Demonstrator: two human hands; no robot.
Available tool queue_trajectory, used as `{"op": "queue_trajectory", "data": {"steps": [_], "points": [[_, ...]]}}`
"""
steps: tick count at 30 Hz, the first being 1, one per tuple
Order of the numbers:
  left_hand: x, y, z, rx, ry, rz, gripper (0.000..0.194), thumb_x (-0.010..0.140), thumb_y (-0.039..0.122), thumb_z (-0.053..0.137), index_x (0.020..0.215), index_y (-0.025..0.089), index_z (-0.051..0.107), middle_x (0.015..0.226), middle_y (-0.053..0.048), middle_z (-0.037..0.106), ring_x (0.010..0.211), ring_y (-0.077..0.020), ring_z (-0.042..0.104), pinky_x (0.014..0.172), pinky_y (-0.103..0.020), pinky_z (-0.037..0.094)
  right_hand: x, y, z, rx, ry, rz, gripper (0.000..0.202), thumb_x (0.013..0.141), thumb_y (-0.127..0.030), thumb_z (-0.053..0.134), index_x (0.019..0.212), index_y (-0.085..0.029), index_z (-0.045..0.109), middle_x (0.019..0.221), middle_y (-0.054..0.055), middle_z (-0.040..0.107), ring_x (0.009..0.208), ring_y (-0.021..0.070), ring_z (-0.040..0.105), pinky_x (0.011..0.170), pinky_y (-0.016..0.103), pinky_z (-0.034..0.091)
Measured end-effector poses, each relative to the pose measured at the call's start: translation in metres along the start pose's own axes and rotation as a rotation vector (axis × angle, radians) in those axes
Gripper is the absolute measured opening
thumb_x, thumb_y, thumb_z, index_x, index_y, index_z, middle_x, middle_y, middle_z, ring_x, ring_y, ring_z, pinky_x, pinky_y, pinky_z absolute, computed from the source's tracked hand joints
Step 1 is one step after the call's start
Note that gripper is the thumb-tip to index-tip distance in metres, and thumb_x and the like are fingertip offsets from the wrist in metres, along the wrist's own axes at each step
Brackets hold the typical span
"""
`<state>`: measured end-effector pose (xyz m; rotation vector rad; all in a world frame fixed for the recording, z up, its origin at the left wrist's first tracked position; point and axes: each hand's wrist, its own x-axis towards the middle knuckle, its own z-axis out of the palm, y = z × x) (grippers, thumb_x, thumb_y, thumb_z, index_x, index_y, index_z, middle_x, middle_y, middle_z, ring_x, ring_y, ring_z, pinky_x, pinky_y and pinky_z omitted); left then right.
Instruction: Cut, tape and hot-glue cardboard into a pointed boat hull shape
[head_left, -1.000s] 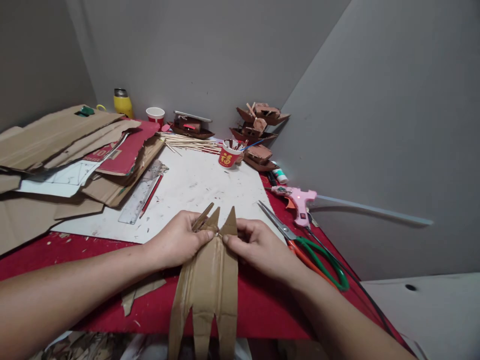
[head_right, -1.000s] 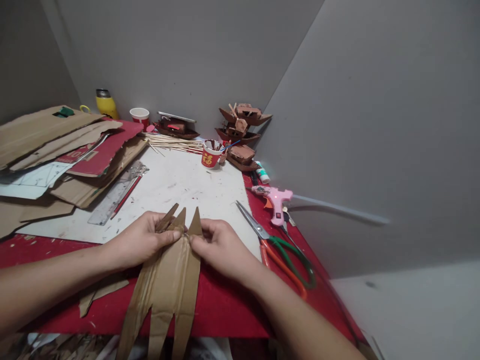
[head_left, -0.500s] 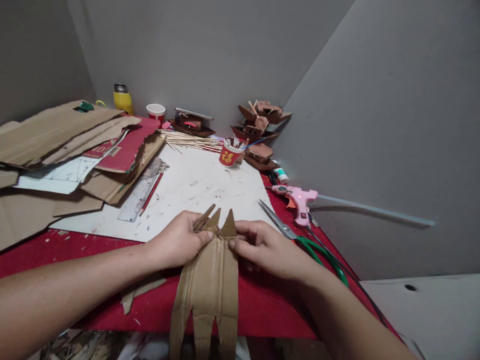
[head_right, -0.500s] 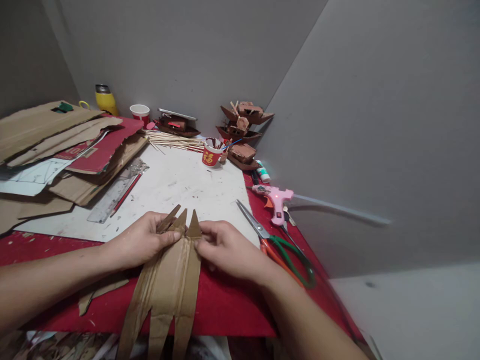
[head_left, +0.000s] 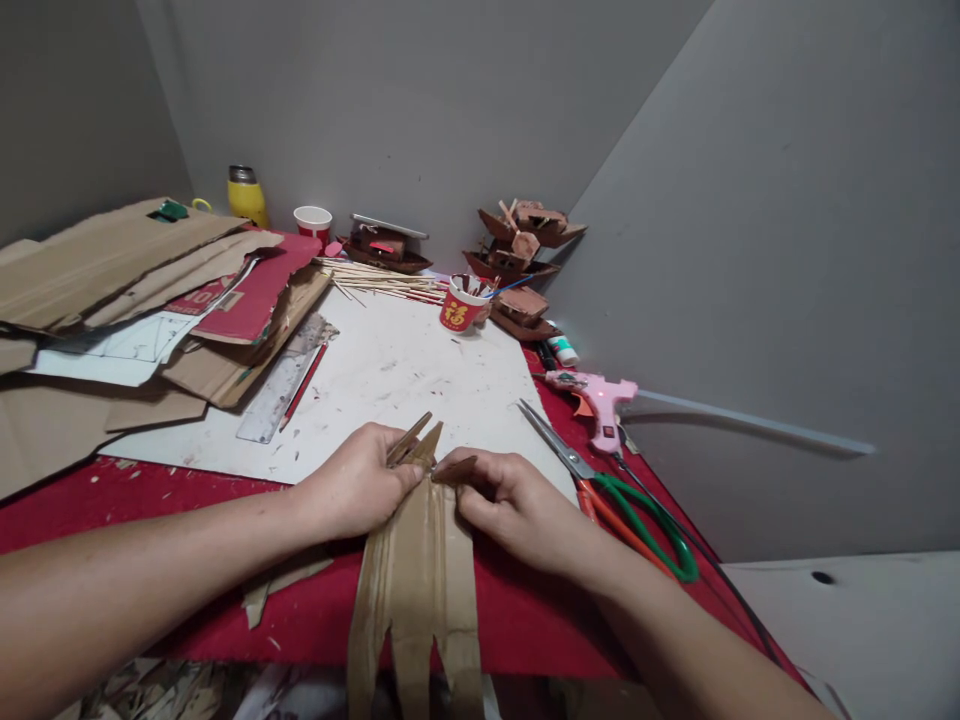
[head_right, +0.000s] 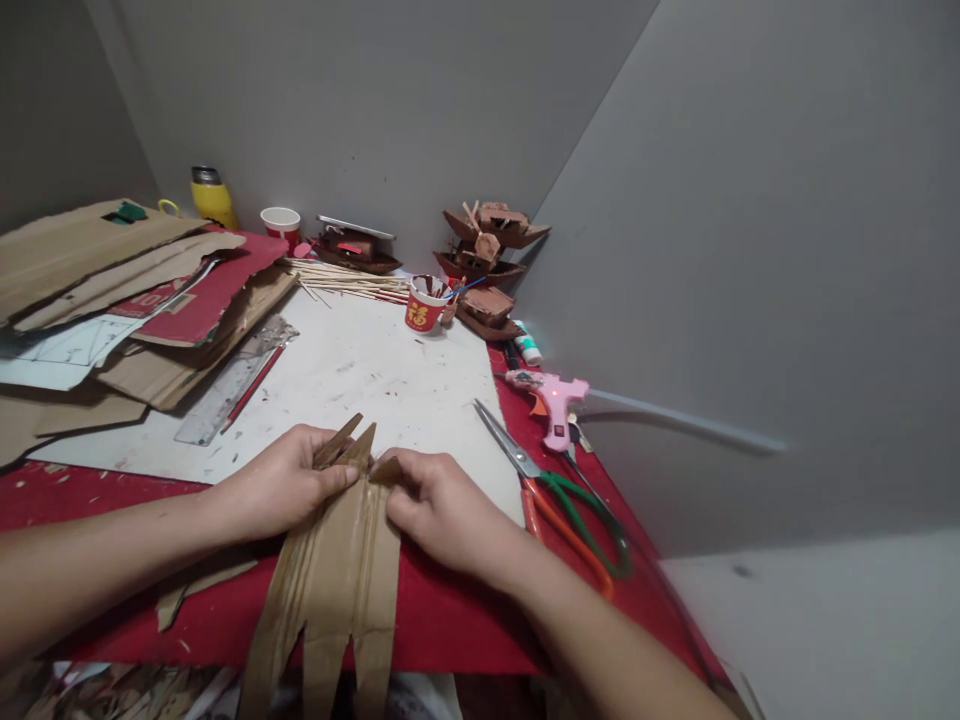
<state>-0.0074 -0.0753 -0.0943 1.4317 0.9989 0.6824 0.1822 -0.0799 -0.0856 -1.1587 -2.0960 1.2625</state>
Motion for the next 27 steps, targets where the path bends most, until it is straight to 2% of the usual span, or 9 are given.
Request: {"op": "queue_trajectory", "data": {"steps": [4,8,11,14,16,19,22,27], "points": [[0.000,0.000,0.000,-0.001,-0.011,-0.013,0.015,0.079,0.026,0.054,0.077,0.015,0.063,0.066,0.002,0.057,0.060,-0.0139,0.048,0.059,-0.024,0.038,0.003,-0.008,0.000,0.229,-0.034,0.112,0.028,0.069,-0.009,0.043,0.087,-0.017,0.064,0.060,-0.006,0.052,0.055,0.0095,0.048,0.052,0.020,0.039],[0.000,0.000,0.000,-0.002,-0.020,-0.026,0.015,0.079,0.027,0.054,0.077,0.015,0.063,0.066,0.002,0.058,0.059,-0.0141,0.049,0.059,-0.024,0.039,0.004,-0.011,-0.003,0.267,-0.068,0.208,0.028,0.070,-0.010,0.047,0.092,-0.016,0.062,0.054,-0.009,0.045,0.040,0.0054,0.034,0.040,0.018,0.028],[0.000,0.000,0.001,-0.004,-0.024,-0.024,0.015,0.079,0.025,0.053,0.077,0.015,0.064,0.068,0.001,0.061,0.061,-0.0150,0.051,0.060,-0.025,0.040,0.003,-0.007,-0.002,0.236,-0.093,0.200,0.027,0.071,-0.009,0.046,0.094,-0.016,0.059,0.055,-0.008,0.046,0.043,0.0066,0.038,0.043,0.019,0.032],[0.000,-0.001,0.001,-0.009,-0.033,-0.009,0.014,0.079,0.022,0.053,0.080,0.015,0.066,0.074,0.000,0.064,0.067,-0.0161,0.054,0.064,-0.025,0.041,0.002,-0.003,0.003,0.132,-0.057,0.070,0.019,0.075,-0.009,0.045,0.087,-0.018,0.058,0.069,-0.004,0.054,0.061,0.0104,0.049,0.059,0.022,0.041],[0.000,-0.001,0.001,-0.003,-0.034,0.001,0.015,0.078,0.019,0.053,0.082,0.015,0.067,0.077,0.000,0.065,0.071,-0.0166,0.055,0.067,-0.025,0.041,0.001,-0.001,0.006,-0.001,-0.002,0.000,0.014,0.076,-0.009,0.045,0.081,-0.018,0.055,0.074,-0.002,0.056,0.069,0.0126,0.050,0.066,0.024,0.042],[0.000,-0.001,0.001,0.008,-0.035,-0.001,0.016,0.078,0.018,0.052,0.083,0.015,0.067,0.078,-0.001,0.066,0.071,-0.0167,0.056,0.067,-0.026,0.042,0.000,-0.001,0.007,-0.083,0.034,-0.006,0.014,0.076,-0.008,0.044,0.080,-0.018,0.053,0.074,-0.002,0.055,0.068,0.0131,0.049,0.065,0.025,0.040],[0.001,-0.001,0.000,0.005,-0.036,-0.007,0.016,0.080,0.021,0.053,0.083,0.015,0.067,0.075,-0.001,0.066,0.068,-0.0164,0.056,0.065,-0.026,0.042,0.000,-0.003,0.002,0.038,0.017,0.020,0.016,0.079,-0.010,0.045,0.087,-0.018,0.056,0.078,-0.001,0.057,0.074,0.0143,0.053,0.070,0.025,0.043],[0.002,-0.002,0.001,-0.007,-0.044,-0.005,0.016,0.080,0.024,0.054,0.083,0.015,0.067,0.079,-0.002,0.067,0.070,-0.0171,0.056,0.067,-0.026,0.044,-0.001,-0.004,-0.005,0.122,0.096,0.095,0.006,0.081,-0.020,0.051,0.079,-0.017,0.055,0.068,-0.002,0.050,0.060,0.0117,0.045,0.055,0.023,0.036]]}}
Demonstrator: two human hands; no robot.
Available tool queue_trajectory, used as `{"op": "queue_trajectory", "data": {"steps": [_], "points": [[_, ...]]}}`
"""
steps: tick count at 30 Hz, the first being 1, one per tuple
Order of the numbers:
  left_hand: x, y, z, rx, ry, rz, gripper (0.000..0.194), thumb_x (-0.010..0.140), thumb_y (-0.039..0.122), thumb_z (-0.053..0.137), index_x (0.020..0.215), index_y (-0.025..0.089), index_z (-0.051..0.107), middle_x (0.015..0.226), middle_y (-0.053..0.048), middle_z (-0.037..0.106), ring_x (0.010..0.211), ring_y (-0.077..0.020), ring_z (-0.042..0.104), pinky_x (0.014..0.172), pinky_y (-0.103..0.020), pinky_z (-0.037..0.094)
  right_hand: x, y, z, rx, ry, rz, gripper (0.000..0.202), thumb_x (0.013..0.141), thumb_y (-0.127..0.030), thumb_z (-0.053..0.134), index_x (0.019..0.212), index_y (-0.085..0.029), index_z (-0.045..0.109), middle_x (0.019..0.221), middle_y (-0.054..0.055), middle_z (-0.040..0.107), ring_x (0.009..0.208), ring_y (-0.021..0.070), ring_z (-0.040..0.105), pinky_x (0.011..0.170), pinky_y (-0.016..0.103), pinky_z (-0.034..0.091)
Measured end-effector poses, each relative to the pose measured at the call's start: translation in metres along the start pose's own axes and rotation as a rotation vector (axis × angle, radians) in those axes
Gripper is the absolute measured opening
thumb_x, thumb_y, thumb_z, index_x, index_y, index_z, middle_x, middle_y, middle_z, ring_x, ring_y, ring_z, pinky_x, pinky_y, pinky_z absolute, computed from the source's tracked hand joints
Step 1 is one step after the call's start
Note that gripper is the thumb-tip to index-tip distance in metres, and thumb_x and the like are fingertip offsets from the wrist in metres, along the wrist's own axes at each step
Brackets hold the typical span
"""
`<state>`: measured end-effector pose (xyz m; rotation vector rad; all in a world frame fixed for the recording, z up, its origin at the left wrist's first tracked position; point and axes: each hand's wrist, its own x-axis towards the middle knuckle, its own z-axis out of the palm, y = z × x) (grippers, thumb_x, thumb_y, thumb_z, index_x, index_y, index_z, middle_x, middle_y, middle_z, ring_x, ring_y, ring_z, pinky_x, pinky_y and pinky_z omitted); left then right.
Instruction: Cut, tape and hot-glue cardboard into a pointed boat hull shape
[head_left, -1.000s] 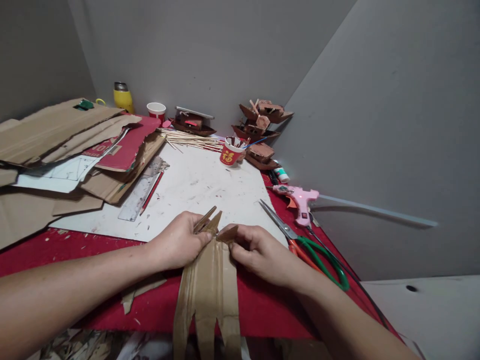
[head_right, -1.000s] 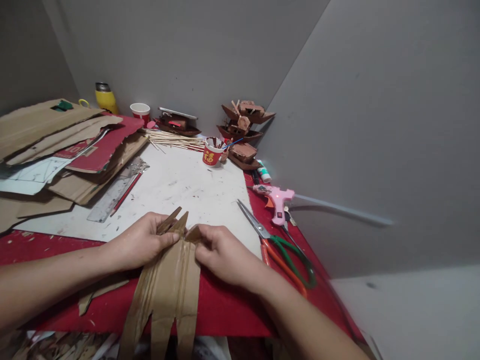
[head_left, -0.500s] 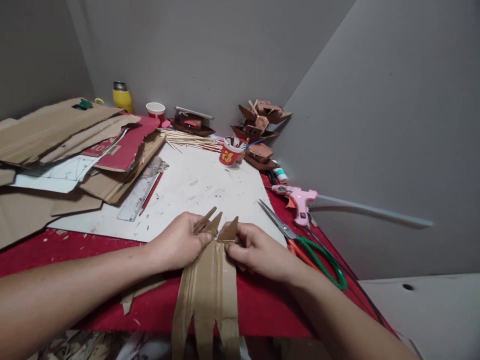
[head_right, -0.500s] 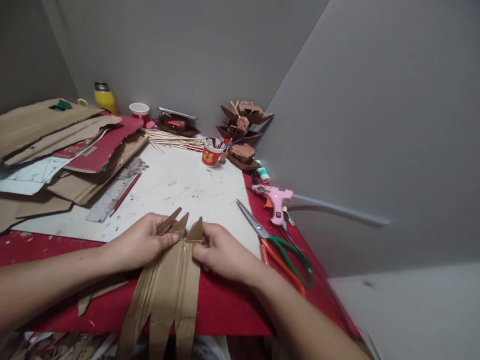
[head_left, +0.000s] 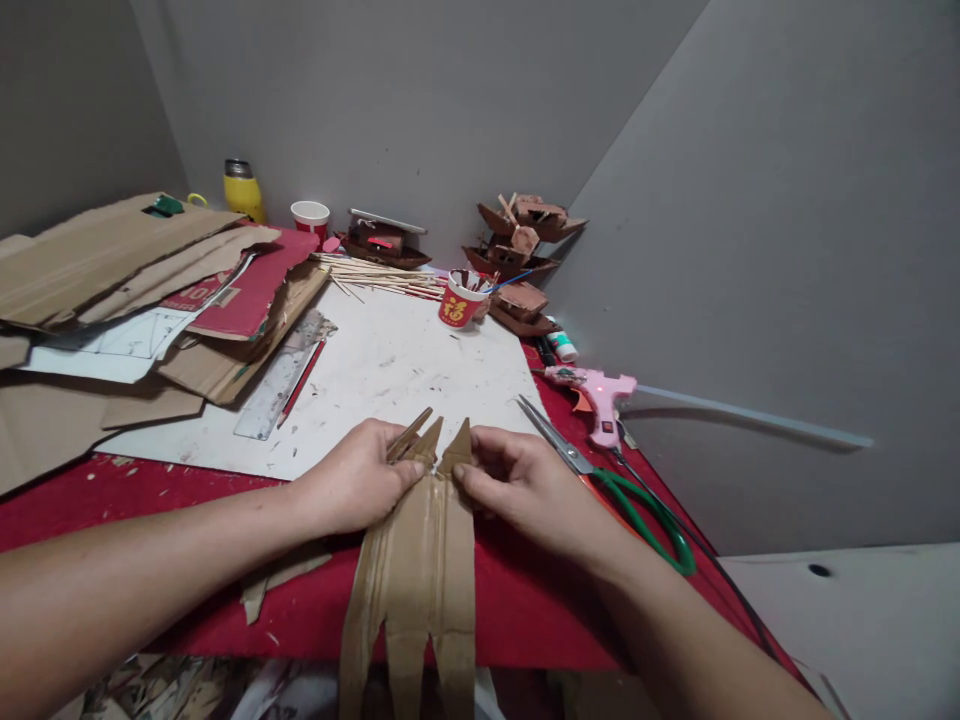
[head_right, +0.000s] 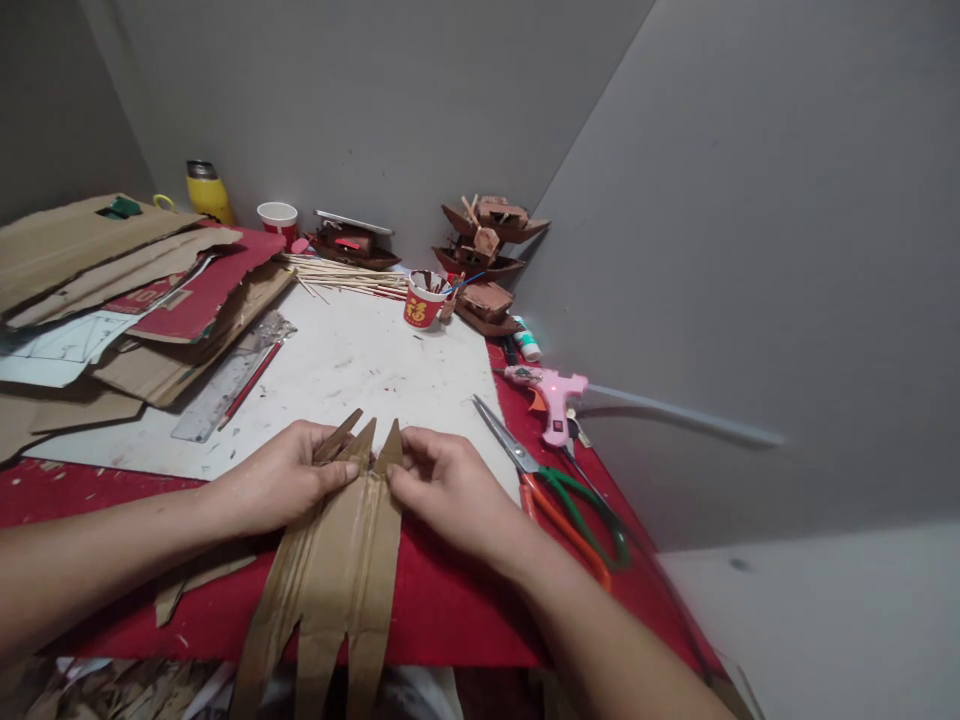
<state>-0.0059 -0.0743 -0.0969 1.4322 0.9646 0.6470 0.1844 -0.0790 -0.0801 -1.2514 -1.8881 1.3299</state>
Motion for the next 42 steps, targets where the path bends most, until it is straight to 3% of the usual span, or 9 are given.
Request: {"op": "queue_trajectory", "data": {"steps": [9,15,18,23,33,39,42], "points": [[-0.002,0.001,0.001,-0.021,-0.034,0.025,0.016,0.079,0.017,0.053,0.085,0.016,0.067,0.086,-0.001,0.069,0.081,-0.0180,0.060,0.074,-0.026,0.045,-0.001,0.004,0.008,-0.329,0.057,-0.204,0.013,0.076,-0.010,0.047,0.067,-0.019,0.044,0.060,-0.006,0.037,0.056,0.0093,0.035,0.052,0.021,0.030],[-0.002,0.001,0.001,0.007,-0.026,0.007,0.015,0.079,0.018,0.053,0.084,0.015,0.067,0.081,-0.001,0.069,0.078,-0.0188,0.060,0.071,-0.027,0.045,0.000,0.007,0.011,-0.335,0.062,-0.290,0.015,0.077,-0.005,0.044,0.074,-0.018,0.052,0.063,-0.005,0.045,0.058,0.0090,0.041,0.056,0.020,0.033],[-0.002,0.001,0.000,0.032,-0.016,-0.008,0.019,0.079,0.021,0.053,0.088,0.015,0.068,0.083,-0.002,0.070,0.079,-0.0203,0.062,0.072,-0.029,0.046,0.000,0.005,0.007,-0.232,0.057,-0.190,0.011,0.078,-0.010,0.046,0.071,-0.018,0.049,0.061,-0.005,0.043,0.056,0.0095,0.040,0.053,0.021,0.033],[-0.002,0.002,0.000,0.022,-0.031,0.002,0.019,0.080,0.023,0.054,0.088,0.014,0.068,0.086,-0.002,0.071,0.082,-0.0214,0.063,0.075,-0.030,0.047,0.000,-0.002,-0.004,-0.034,-0.104,0.014,0.008,0.078,-0.020,0.050,0.070,-0.018,0.049,0.067,-0.002,0.049,0.059,0.0111,0.043,0.054,0.023,0.035],[-0.002,0.001,0.001,0.003,-0.023,0.000,0.015,0.080,0.021,0.054,0.083,0.016,0.068,0.080,0.000,0.070,0.075,-0.0174,0.061,0.070,-0.025,0.045,-0.002,0.006,0.011,-0.304,0.061,-0.111,0.011,0.075,-0.011,0.045,0.068,-0.018,0.052,0.058,-0.005,0.043,0.054,0.0102,0.039,0.051,0.023,0.030],[-0.002,0.004,0.001,-0.007,-0.005,-0.001,0.017,0.081,0.023,0.054,0.089,0.016,0.068,0.088,-0.002,0.071,0.080,-0.0190,0.061,0.073,-0.028,0.046,0.000,0.001,0.002,-0.057,0.037,-0.044,0.004,0.081,-0.021,0.052,0.078,-0.018,0.052,0.067,-0.003,0.050,0.061,0.0119,0.047,0.056,0.023,0.036],[-0.003,0.003,0.001,-0.026,0.003,0.001,0.016,0.081,0.024,0.055,0.086,0.016,0.067,0.083,-0.001,0.069,0.075,-0.0173,0.059,0.069,-0.027,0.046,0.000,0.000,-0.001,-0.034,0.080,-0.025,0.013,0.082,-0.026,0.054,0.072,-0.018,0.052,0.062,-0.004,0.047,0.057,0.0109,0.043,0.053,0.024,0.034]]}}
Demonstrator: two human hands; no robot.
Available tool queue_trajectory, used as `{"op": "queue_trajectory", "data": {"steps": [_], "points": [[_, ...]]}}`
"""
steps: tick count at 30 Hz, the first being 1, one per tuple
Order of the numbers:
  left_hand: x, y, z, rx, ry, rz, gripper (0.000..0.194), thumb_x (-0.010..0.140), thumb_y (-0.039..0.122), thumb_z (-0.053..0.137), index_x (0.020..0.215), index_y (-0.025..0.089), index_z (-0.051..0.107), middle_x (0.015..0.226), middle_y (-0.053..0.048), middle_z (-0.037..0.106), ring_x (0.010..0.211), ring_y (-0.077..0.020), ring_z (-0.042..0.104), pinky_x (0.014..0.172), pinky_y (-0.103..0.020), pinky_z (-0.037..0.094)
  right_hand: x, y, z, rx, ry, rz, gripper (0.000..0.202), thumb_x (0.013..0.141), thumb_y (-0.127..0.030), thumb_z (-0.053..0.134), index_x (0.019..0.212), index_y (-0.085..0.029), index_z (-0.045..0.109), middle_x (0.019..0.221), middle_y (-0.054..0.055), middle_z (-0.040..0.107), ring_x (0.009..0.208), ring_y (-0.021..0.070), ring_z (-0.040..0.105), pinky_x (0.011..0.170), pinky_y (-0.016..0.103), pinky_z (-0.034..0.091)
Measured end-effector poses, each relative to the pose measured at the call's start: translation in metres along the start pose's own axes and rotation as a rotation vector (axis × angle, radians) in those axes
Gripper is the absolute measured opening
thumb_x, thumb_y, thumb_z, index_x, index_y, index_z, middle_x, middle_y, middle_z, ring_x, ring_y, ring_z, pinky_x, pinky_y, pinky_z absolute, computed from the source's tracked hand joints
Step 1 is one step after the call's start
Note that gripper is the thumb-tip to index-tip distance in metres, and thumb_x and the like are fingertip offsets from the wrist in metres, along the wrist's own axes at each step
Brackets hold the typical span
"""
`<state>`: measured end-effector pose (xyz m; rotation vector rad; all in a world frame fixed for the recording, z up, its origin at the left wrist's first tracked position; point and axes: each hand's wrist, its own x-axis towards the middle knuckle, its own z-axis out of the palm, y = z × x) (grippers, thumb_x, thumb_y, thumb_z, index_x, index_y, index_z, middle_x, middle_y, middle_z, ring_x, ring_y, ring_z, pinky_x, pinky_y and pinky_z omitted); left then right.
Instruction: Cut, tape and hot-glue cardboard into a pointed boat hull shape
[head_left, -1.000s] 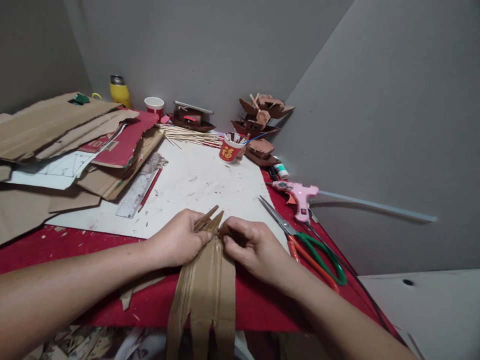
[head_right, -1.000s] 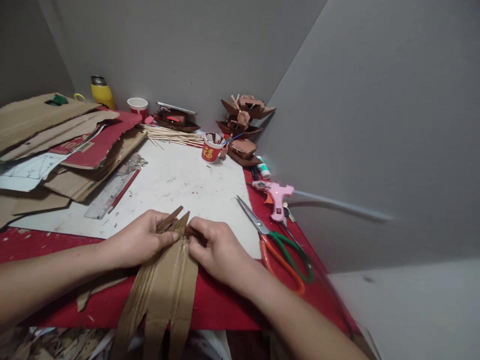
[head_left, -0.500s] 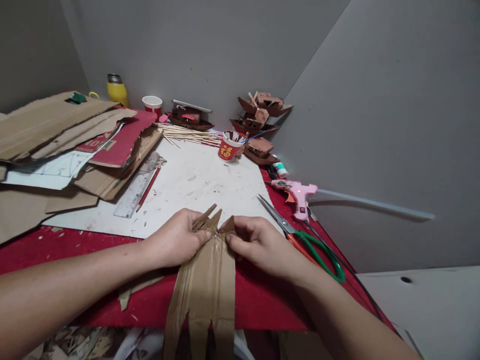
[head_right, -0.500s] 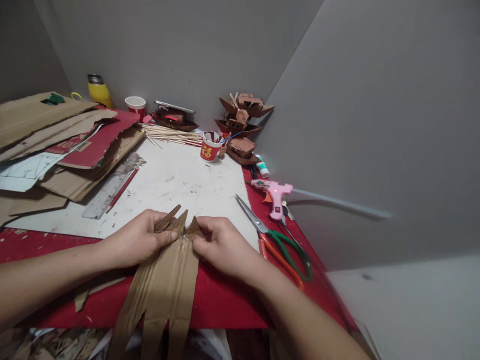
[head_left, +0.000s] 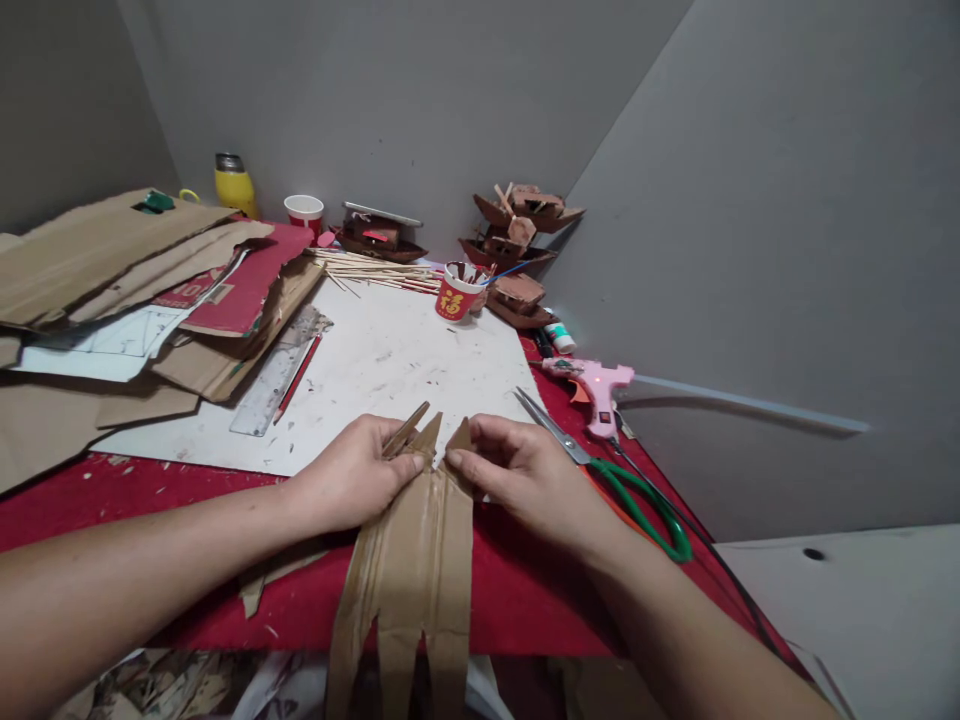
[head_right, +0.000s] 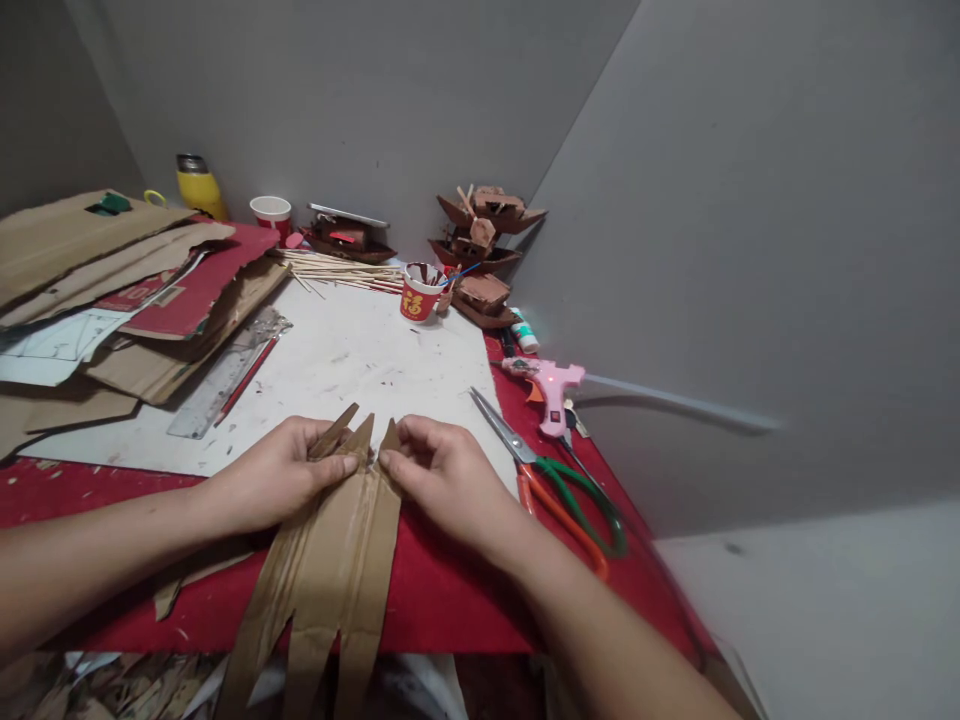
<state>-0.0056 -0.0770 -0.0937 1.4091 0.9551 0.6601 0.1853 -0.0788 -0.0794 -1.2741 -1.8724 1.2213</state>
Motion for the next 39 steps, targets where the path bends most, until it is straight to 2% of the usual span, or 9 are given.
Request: {"op": "queue_trajectory", "data": {"steps": [5,12,17,22,28,32,36,37,39], "points": [[0.000,0.000,0.001,-0.004,-0.016,0.028,0.016,0.082,0.023,0.053,0.085,0.016,0.066,0.082,0.000,0.067,0.073,-0.0151,0.056,0.069,-0.025,0.044,0.001,0.000,0.003,0.020,-0.020,-0.017,0.020,0.082,-0.029,0.056,0.066,-0.016,0.055,0.059,-0.004,0.047,0.057,0.0104,0.041,0.053,0.024,0.034],[-0.004,0.003,0.005,0.127,0.035,0.043,0.015,0.081,0.020,0.050,0.080,0.015,0.064,0.074,0.001,0.062,0.071,-0.0160,0.054,0.065,-0.025,0.042,0.009,0.005,0.004,0.236,-0.075,0.093,0.021,0.075,-0.034,0.065,0.068,-0.015,0.058,0.056,-0.005,0.048,0.051,0.0086,0.039,0.048,0.022,0.032],[-0.005,0.004,0.007,0.206,0.045,0.075,0.018,0.084,0.026,0.049,0.080,0.015,0.063,0.077,-0.001,0.063,0.072,-0.0172,0.055,0.068,-0.027,0.043,0.011,0.005,0.004,0.242,-0.081,0.107,0.021,0.075,-0.033,0.065,0.065,-0.016,0.057,0.057,-0.005,0.048,0.053,0.0088,0.039,0.049,0.022,0.031],[-0.003,0.004,0.007,0.163,0.022,0.084,0.020,0.085,0.029,0.050,0.082,0.014,0.063,0.076,-0.001,0.062,0.073,-0.0169,0.055,0.069,-0.026,0.043,0.008,0.002,0.007,0.119,-0.076,0.008,0.019,0.081,-0.028,0.057,0.066,-0.016,0.057,0.058,-0.005,0.046,0.055,0.0095,0.039,0.052,0.023,0.032],[-0.003,0.004,0.007,0.114,0.023,0.083,0.020,0.086,0.031,0.051,0.083,0.015,0.062,0.076,0.001,0.055,0.071,-0.0137,0.048,0.063,-0.023,0.041,0.005,-0.002,0.002,-0.149,0.025,-0.241,0.026,0.087,-0.021,0.055,0.062,-0.016,0.060,0.065,-0.002,0.046,0.065,0.0125,0.046,0.062,0.025,0.035],[-0.003,0.003,0.008,0.114,0.008,0.074,0.022,0.086,0.033,0.052,0.077,0.014,0.059,0.070,0.003,0.048,0.066,-0.0114,0.042,0.058,-0.021,0.037,0.004,-0.007,-0.001,-0.100,-0.018,-0.276,0.024,0.091,-0.022,0.052,0.070,-0.017,0.064,0.068,-0.001,0.045,0.068,0.0126,0.047,0.064,0.025,0.036],[-0.005,0.005,0.009,0.093,-0.030,0.035,0.031,0.085,0.040,0.054,0.067,0.015,0.054,0.060,0.006,0.041,0.056,-0.0087,0.035,0.051,-0.020,0.029,0.005,-0.008,0.003,-0.015,0.024,-0.282,0.021,0.089,-0.024,0.053,0.072,-0.017,0.062,0.071,-0.001,0.048,0.070,0.0133,0.049,0.067,0.026,0.038],[-0.005,0.006,0.009,0.062,-0.049,0.016,0.033,0.084,0.043,0.056,0.067,0.015,0.055,0.059,0.006,0.042,0.055,-0.0085,0.036,0.050,-0.020,0.029,0.005,-0.008,0.004,0.009,0.041,-0.287,0.023,0.089,-0.025,0.054,0.068,-0.017,0.059,0.069,-0.001,0.048,0.069,0.0131,0.048,0.067,0.026,0.038],[-0.007,0.010,0.008,-0.031,-0.076,-0.044,0.037,0.083,0.049,0.056,0.072,0.014,0.061,0.062,0.004,0.054,0.057,-0.0105,0.046,0.054,-0.022,0.036,0.005,-0.008,0.005,0.057,0.082,-0.295,0.027,0.088,-0.026,0.055,0.062,-0.018,0.052,0.068,-0.001,0.048,0.068,0.0131,0.047,0.066,0.026,0.038]]}}
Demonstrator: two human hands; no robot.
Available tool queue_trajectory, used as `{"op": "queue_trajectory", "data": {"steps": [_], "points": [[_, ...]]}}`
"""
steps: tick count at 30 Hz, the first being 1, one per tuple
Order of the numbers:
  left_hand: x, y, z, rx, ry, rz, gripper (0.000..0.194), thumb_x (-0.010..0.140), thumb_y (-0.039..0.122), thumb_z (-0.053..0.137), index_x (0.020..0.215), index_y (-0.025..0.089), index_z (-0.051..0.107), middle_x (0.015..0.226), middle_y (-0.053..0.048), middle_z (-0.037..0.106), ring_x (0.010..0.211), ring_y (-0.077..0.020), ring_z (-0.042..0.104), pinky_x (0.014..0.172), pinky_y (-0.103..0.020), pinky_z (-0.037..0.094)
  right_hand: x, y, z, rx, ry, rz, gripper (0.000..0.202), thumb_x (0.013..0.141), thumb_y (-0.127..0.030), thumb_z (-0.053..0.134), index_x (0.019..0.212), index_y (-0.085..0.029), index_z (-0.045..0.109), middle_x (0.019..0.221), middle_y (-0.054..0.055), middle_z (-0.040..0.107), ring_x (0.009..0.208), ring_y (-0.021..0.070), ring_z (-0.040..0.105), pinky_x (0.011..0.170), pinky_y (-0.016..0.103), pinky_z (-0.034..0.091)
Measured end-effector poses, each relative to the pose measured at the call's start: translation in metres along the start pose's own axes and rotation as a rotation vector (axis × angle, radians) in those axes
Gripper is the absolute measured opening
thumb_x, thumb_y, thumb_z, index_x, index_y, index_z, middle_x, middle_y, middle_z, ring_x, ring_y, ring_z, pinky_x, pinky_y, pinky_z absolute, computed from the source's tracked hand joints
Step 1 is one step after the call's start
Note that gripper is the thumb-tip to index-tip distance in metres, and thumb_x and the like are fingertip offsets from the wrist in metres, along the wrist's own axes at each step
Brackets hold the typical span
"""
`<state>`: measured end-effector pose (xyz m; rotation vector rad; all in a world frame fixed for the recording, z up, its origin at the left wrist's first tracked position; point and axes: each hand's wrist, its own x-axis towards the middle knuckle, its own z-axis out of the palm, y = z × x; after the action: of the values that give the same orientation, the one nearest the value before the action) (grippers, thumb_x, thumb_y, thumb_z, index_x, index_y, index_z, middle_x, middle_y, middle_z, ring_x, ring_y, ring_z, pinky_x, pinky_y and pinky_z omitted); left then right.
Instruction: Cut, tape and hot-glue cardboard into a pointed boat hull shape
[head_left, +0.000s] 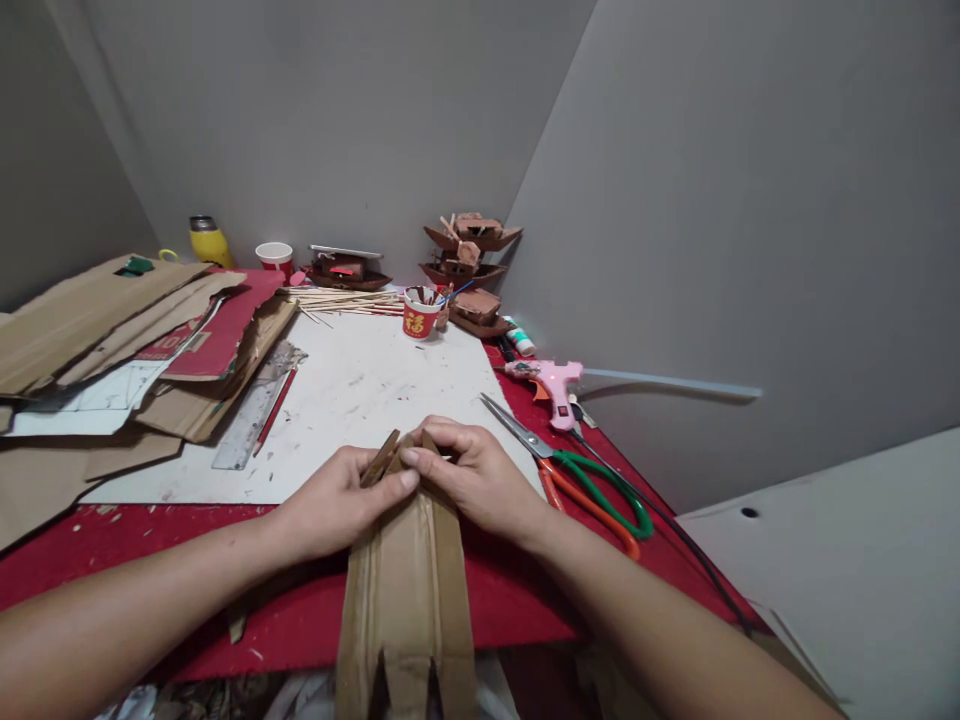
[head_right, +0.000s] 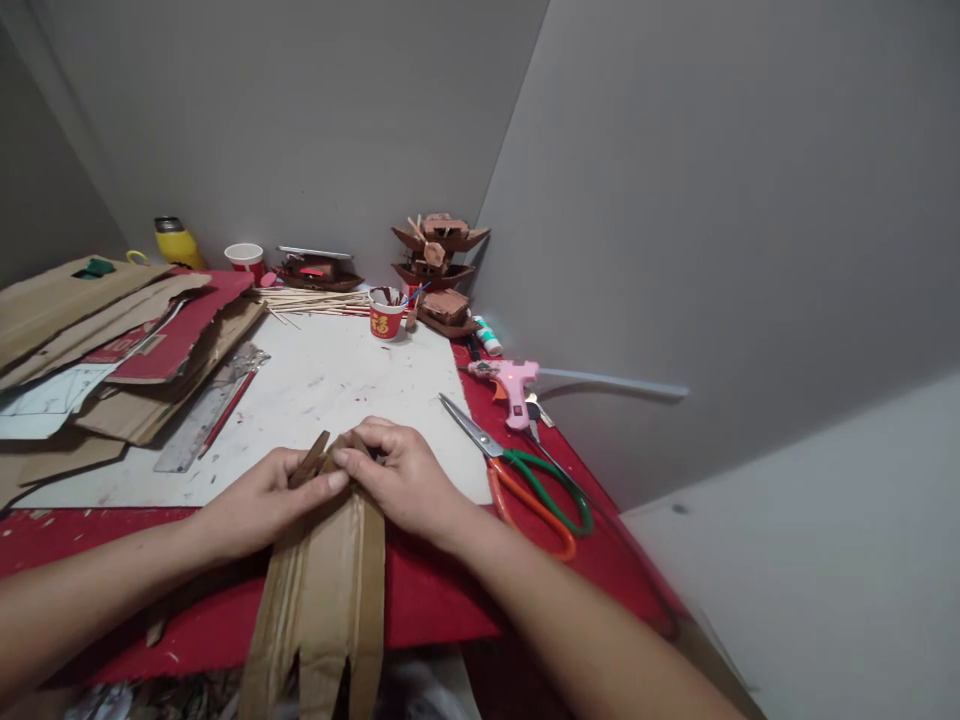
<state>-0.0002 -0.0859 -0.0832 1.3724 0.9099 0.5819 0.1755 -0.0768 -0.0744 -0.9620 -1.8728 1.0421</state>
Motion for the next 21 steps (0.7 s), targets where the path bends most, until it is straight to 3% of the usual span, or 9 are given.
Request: {"op": "queue_trajectory", "data": {"steps": [3,5,7,11,17,21], "points": [[-0.001,0.005,0.000,-0.127,0.105,-0.041,0.043,0.085,0.054,0.052,0.095,0.016,0.070,0.095,-0.004,0.072,0.089,-0.0204,0.062,0.080,-0.031,0.046,0.000,0.000,0.000,0.049,0.050,0.025,0.028,0.087,-0.031,0.055,0.062,-0.018,0.050,0.069,-0.001,0.049,0.068,0.0132,0.046,0.066,0.027,0.039],[-0.001,0.005,0.001,-0.189,0.211,-0.040,0.049,0.086,0.056,0.050,0.112,0.019,0.067,0.118,-0.006,0.068,0.110,-0.0242,0.058,0.095,-0.035,0.042,-0.001,0.000,0.000,0.078,0.058,0.053,0.027,0.087,-0.033,0.056,0.065,-0.018,0.051,0.070,-0.001,0.049,0.068,0.0129,0.045,0.065,0.026,0.039],[-0.001,0.003,0.002,-0.268,0.204,-0.062,0.054,0.086,0.057,0.049,0.124,0.021,0.061,0.129,-0.007,0.063,0.117,-0.0257,0.056,0.100,-0.037,0.040,-0.001,0.000,0.000,0.102,0.057,0.066,0.026,0.086,-0.033,0.056,0.065,-0.018,0.052,0.070,-0.001,0.048,0.067,0.0126,0.044,0.064,0.026,0.039],[0.001,-0.001,0.002,-0.287,0.065,-0.042,0.051,0.089,0.054,0.045,0.125,0.021,0.060,0.132,-0.006,0.060,0.121,-0.0247,0.054,0.104,-0.038,0.037,-0.001,0.000,0.003,0.127,0.051,0.073,0.026,0.086,-0.033,0.056,0.065,-0.017,0.052,0.069,-0.001,0.047,0.068,0.0129,0.043,0.065,0.026,0.038],[-0.002,-0.004,-0.007,0.173,0.124,0.029,0.050,0.093,0.052,0.035,0.120,0.022,0.065,0.126,-0.002,0.065,0.127,-0.0220,0.048,0.109,-0.030,0.029,-0.003,-0.002,0.005,0.210,0.042,0.113,0.027,0.084,-0.035,0.058,0.066,-0.017,0.053,0.067,-0.002,0.046,0.065,0.0120,0.042,0.062,0.024,0.037],[-0.003,-0.005,-0.009,0.244,0.090,0.040,0.052,0.093,0.053,0.034,0.124,0.022,0.062,0.130,-0.001,0.062,0.129,-0.0211,0.047,0.108,-0.028,0.030,-0.004,-0.003,0.004,0.250,0.012,0.133,0.029,0.084,-0.038,0.059,0.065,-0.017,0.053,0.066,-0.003,0.045,0.064,0.0114,0.040,0.061,0.024,0.036]]}}
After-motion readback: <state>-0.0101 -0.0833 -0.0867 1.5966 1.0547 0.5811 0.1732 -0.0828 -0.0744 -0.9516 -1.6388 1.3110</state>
